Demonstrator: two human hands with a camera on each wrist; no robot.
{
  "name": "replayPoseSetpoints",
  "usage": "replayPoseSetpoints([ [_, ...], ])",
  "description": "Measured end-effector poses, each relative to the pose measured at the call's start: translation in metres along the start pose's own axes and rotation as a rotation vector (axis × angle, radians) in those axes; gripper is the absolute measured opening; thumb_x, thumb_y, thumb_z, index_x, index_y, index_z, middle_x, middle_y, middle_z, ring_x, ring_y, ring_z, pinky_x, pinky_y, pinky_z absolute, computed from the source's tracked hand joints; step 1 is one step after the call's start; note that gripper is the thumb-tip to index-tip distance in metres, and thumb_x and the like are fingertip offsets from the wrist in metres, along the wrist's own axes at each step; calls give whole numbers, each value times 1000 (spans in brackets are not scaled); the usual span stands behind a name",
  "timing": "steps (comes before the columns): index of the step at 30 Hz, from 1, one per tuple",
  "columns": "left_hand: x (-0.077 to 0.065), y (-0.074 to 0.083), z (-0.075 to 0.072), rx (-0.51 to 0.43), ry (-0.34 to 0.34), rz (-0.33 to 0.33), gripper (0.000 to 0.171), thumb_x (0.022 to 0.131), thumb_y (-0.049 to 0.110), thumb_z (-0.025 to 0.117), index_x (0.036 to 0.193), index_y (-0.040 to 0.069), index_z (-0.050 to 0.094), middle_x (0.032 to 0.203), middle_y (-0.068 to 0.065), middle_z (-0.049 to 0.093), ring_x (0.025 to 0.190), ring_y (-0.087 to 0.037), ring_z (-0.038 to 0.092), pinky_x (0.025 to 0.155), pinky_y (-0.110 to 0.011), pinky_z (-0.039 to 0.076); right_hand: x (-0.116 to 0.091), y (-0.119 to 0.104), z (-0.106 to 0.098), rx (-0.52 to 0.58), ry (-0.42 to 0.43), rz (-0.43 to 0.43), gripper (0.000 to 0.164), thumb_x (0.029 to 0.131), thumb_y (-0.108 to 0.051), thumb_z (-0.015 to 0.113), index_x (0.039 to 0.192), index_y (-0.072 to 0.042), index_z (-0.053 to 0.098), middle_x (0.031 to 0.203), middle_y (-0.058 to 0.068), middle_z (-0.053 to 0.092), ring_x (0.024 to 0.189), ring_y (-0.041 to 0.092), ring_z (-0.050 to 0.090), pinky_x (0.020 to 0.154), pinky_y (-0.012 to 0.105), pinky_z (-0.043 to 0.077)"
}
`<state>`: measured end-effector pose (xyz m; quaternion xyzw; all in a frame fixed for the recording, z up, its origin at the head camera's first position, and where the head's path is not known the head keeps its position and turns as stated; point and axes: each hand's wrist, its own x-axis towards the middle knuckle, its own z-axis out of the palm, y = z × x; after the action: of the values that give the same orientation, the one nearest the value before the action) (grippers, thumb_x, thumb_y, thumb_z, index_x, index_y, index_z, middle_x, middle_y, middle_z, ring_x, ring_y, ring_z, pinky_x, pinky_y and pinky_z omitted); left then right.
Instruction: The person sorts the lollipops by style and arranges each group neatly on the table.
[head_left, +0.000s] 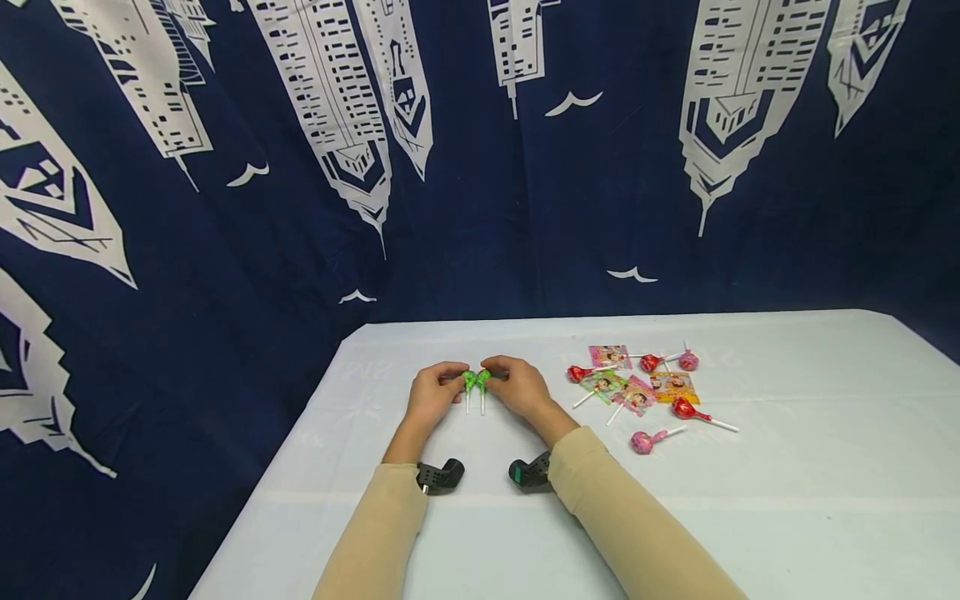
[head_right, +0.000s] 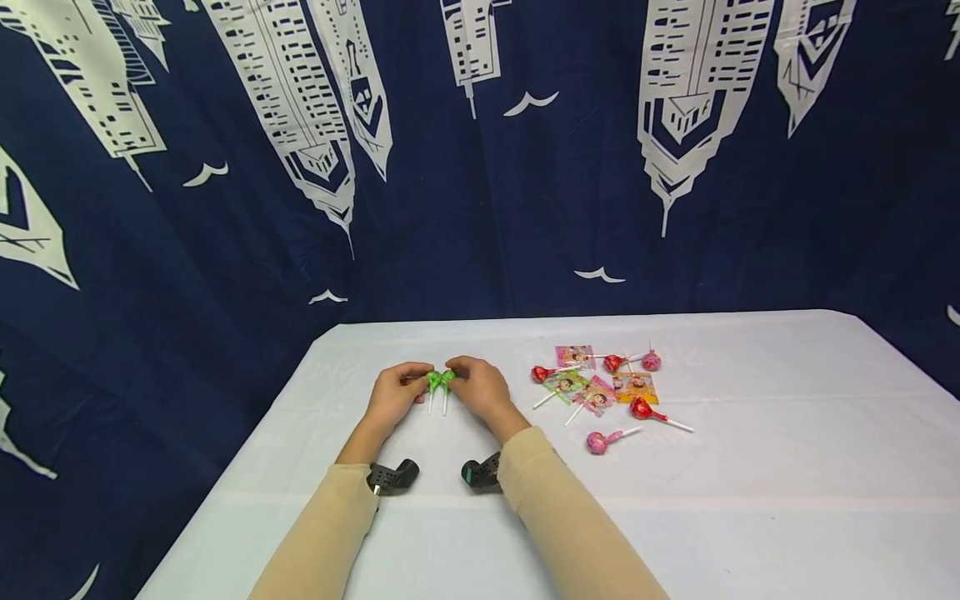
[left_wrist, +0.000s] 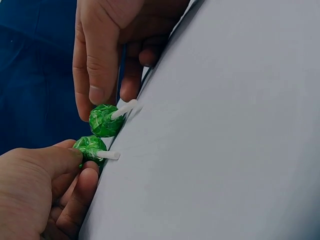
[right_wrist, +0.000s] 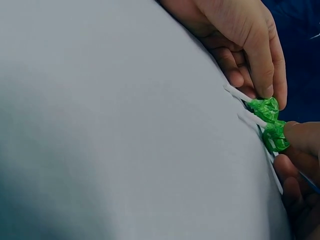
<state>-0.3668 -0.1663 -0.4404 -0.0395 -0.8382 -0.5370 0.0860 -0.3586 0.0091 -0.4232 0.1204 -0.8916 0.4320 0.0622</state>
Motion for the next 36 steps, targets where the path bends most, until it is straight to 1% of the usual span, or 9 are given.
replayPoseSetpoints([
  [6,-1,1,0,0,-2,-9,21,93,8,68,113,8,75,112,-12,74,67,-5,62,58,-17,54,-4,0,-4,59,-18,-1,33,92,-15,70,125,-15,69,127,7,70,104,26,67,91,43,54],
  [13,0,-1,0,-5,-8,-13,21,94,8,68,114,9,75,114,-12,73,71,-5,63,59,-18,55,-9,1,-14,113,-54,-34,38,93,-14,69,131,-16,65,134,6,66,106,26,68,87,38,57],
  [17,1,-1,0,-5,-10,-10,21,94,8,68,114,9,75,115,-12,73,73,-5,63,60,-17,55,-15,1,-27,118,-65,-78,39,94,-12,67,133,-14,63,136,8,65,107,27,67,85,37,57],
  [21,1,-1,0,-1,-4,-5,21,93,8,68,113,9,75,115,-12,73,73,-5,64,59,-17,55,-20,1,-41,108,-59,-113,40,95,-11,66,134,-14,62,138,8,64,108,27,67,84,37,57],
  [25,1,-1,0,3,1,-3,22,93,7,68,114,8,75,115,-12,73,73,-5,64,59,-17,55,-24,1,-54,107,-43,-122,41,95,-12,66,135,-16,61,138,6,63,111,27,66,87,40,55],
  [29,0,-2,0,-3,-2,-8,22,93,7,67,114,7,75,114,-12,73,72,-5,64,59,-17,55,-27,3,-68,105,-27,-141,42,94,-11,66,136,-14,60,139,8,62,113,29,65,89,43,54],
  [34,1,-3,1,-7,-7,-6,22,93,6,67,114,7,74,115,-12,73,71,-5,63,59,-17,55,-27,7,-83,109,-5,-162,42,94,-9,66,135,-11,60,138,12,63,113,31,65,88,42,54],
  [36,1,-3,1,-4,-6,-2,22,93,6,67,114,7,74,114,-12,73,70,-5,63,59,-17,55,-26,10,-89,107,-2,-154,42,95,-10,66,136,-12,60,138,11,62,114,31,65,89,42,54],
])
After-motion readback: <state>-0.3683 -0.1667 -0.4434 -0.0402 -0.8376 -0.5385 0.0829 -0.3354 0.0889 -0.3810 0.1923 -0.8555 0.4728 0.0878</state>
